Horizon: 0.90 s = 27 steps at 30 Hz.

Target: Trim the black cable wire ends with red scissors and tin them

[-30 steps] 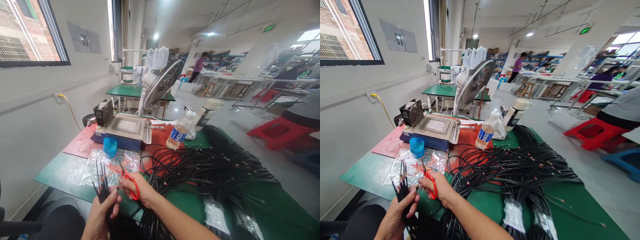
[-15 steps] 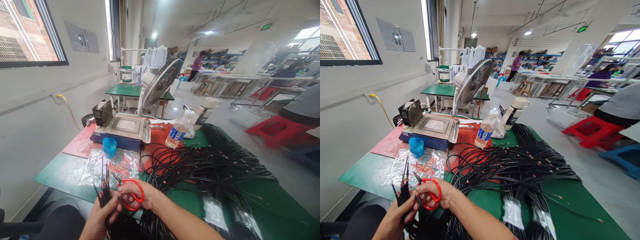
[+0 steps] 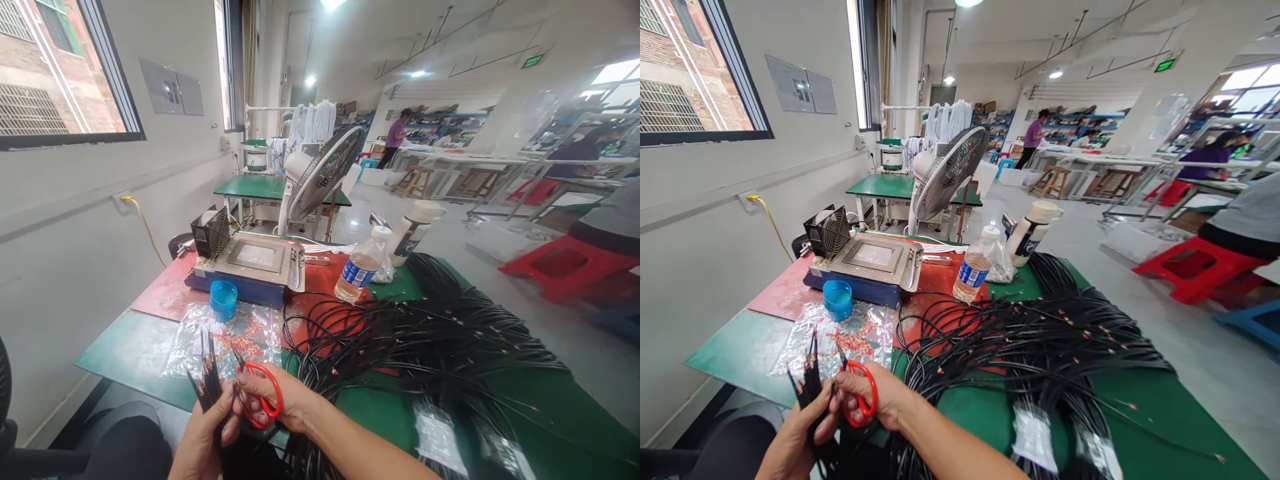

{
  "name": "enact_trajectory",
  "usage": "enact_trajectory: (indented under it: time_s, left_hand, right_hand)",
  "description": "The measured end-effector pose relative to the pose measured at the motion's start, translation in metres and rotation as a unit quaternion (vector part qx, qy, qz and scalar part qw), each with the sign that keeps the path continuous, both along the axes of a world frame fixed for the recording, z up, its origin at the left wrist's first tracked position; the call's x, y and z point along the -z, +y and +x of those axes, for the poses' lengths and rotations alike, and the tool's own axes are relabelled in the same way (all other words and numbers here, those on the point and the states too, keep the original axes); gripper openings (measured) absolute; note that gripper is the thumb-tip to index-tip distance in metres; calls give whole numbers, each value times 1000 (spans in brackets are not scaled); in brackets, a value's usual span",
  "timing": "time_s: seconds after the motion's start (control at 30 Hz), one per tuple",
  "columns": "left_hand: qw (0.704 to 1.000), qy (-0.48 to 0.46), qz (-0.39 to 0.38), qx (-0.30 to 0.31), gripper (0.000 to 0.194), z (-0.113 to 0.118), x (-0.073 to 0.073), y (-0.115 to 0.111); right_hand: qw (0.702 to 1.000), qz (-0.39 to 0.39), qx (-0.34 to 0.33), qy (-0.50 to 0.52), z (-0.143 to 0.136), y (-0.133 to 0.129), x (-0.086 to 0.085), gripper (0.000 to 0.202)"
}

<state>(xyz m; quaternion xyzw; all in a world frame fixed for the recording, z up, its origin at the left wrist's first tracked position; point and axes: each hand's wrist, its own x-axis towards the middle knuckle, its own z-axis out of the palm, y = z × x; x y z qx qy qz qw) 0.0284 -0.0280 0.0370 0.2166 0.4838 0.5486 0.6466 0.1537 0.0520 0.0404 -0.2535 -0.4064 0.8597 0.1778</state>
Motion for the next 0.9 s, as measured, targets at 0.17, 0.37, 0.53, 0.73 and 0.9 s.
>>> enact_trajectory:
  time_s: [0.17,0.37,0.53,0.73,0.9]
  left_hand:
    - [999,-30,-12,-9,36,1,2,1]
    - [999,8,-27,-24,39,4,-5,1]
    - [999,9,-28,-27,38,5,-6,1]
    - [998,-8,-28,-53,37,4,3,1]
    - [999,-18,-19,-31,36,3,2,1]
  right_hand:
    - [1000,4,8,-1,-3,-2,4,50]
    - [994,-5,107,-34,-4,-2,-3,45]
    - [993,66,86,-36,-4,-5,-10,50]
    - [965,228,73,-107,-1,-4,-7,47]
    - [980,164,72,-83,-1,-2,-7,48]
